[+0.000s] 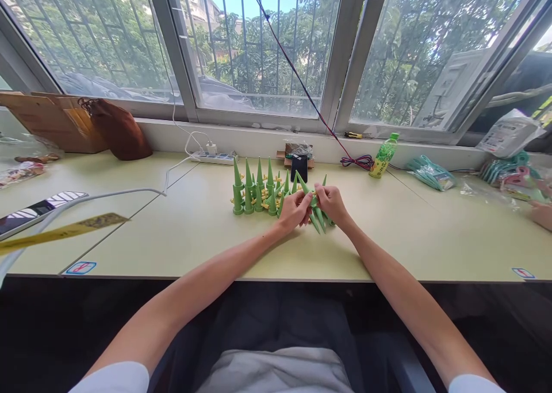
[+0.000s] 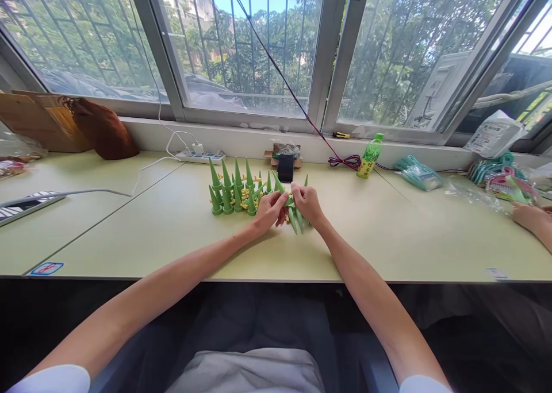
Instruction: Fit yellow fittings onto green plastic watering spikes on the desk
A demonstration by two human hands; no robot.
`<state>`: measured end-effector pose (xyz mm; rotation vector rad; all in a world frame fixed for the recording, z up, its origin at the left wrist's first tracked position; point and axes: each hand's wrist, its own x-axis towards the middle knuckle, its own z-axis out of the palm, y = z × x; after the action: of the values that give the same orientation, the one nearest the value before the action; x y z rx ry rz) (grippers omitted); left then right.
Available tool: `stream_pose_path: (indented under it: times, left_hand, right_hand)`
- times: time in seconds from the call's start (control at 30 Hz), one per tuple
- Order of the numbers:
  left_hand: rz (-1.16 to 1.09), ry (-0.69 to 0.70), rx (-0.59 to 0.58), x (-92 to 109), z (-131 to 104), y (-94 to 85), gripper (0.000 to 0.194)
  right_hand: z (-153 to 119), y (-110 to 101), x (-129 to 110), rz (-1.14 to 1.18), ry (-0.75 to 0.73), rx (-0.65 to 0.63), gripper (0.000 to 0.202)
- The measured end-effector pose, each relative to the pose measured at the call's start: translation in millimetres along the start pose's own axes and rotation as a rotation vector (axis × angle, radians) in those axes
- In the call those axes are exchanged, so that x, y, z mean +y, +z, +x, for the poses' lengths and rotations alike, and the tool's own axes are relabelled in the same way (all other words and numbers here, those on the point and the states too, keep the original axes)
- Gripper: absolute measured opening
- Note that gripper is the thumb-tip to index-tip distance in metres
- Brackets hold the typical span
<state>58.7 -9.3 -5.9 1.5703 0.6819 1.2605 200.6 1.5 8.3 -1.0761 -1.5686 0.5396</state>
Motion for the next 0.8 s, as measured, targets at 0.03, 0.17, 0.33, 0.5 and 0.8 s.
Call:
stream_pose_path:
  times: [0.03,0.17,0.33,0.5,0.8]
  left_hand:
    - [0.0,-0.002,-0.001,0.2,-0.2,-0.1,0.05]
    - [-0.006,-0.013,-0.008,1.2,-0.8,-0.8,0.05]
    - [0.012,-0.009,0.016,-0.5,-0.5,-1.0,0.051]
    - [0.101,0.048,0.085,-0.3,-0.3,1.6,0.049]
    - [0.305,0.238,0.204,3.9,-0.9,0.7,0.023]
  right_hand:
    - [-0.3,-0.1,-0.2,0.001,0.0,-0.006,0.062]
    - [-1.1,-0.6,0.1,0.009,0.002,-0.031,0.061]
    - [-1.9,-0.9,1.0,0.008,-0.018,-0.053,0.062]
    - [-0.6,1.3,1.2,0.038,0.014,-0.025,0.064]
    - [1.8,5.4,-2.6,0.365,0.176,0.032,0.065]
